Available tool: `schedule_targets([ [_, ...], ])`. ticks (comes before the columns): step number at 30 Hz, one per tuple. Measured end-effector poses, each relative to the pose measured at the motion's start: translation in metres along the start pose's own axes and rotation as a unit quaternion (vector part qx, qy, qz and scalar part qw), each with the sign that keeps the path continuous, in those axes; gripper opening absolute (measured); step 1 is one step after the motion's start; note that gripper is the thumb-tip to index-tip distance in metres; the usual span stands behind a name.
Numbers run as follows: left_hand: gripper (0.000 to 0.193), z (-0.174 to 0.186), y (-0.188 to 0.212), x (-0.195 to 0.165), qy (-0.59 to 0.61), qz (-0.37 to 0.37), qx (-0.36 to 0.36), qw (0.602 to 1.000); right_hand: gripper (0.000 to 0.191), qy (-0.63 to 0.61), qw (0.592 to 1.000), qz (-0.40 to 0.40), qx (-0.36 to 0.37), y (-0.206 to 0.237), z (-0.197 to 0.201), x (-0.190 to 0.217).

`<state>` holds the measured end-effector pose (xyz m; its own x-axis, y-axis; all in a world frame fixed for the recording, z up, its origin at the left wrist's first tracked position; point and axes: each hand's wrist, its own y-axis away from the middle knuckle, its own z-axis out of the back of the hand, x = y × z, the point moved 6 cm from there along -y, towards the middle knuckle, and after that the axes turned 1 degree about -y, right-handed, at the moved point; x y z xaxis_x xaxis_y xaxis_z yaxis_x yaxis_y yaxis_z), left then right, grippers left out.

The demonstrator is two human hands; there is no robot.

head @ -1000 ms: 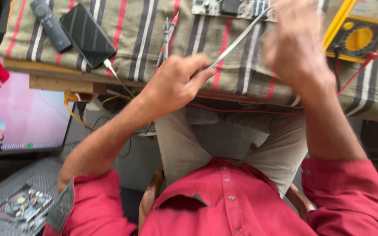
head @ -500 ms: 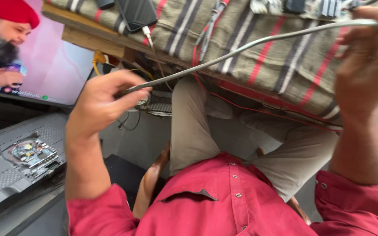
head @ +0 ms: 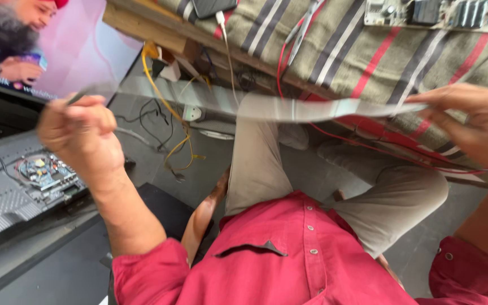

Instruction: The person uses a multimeter to test points on a circuit board, flipping the board over to check both sides. They also plug and unplug a power cord into a wall socket and handle the multimeter probes throughout the task.

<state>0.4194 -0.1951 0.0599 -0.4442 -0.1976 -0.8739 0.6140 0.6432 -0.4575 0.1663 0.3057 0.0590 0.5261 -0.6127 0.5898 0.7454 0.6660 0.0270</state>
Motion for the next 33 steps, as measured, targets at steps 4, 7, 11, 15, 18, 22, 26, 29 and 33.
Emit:
schedule_targets([
  [4,0.049,-0.021,-0.008,-0.051,0.016,-0.088,0.006,0.996,0.033,0.065,0.996,0.057,0.031,-0.005,-0.009,0.02],
  [7,0.041,-0.057,-0.012,-0.081,-0.015,-0.125,0.062,0.99,0.035,0.079,0.992,0.082,-0.049,-0.019,-0.008,0.029],
  [11,0.031,-0.112,-0.013,-0.113,-0.16,-0.149,0.23,0.948,0.039,0.1,0.985,0.092,-0.104,-0.021,-0.008,0.042],
  [15,0.026,-0.15,-0.014,-0.1,-0.295,-0.162,0.328,0.883,0.045,0.132,0.965,0.119,-0.192,-0.003,-0.005,0.075],
  [18,0.029,-0.165,-0.013,-0.062,-0.345,-0.144,0.323,0.869,0.051,0.146,0.93,0.161,-0.296,-0.002,0.0,0.106],
  [22,0.037,-0.146,-0.016,-0.035,-0.362,-0.098,0.296,0.878,0.059,0.097,0.93,0.238,-0.261,-0.026,-0.048,0.165],
  [26,0.025,-0.12,-0.022,-0.03,-0.091,0.084,0.261,0.957,0.068,-0.02,0.96,0.276,-0.05,-0.08,-0.159,0.225],
  [29,0.026,-0.118,-0.017,-0.013,0.129,0.234,0.215,0.939,0.059,-0.206,0.919,0.306,0.137,-0.105,-0.234,0.256],
  [33,0.03,-0.095,-0.034,-0.003,0.126,0.168,0.217,0.953,0.029,-0.231,0.869,0.327,0.291,-0.078,-0.272,0.277],
])
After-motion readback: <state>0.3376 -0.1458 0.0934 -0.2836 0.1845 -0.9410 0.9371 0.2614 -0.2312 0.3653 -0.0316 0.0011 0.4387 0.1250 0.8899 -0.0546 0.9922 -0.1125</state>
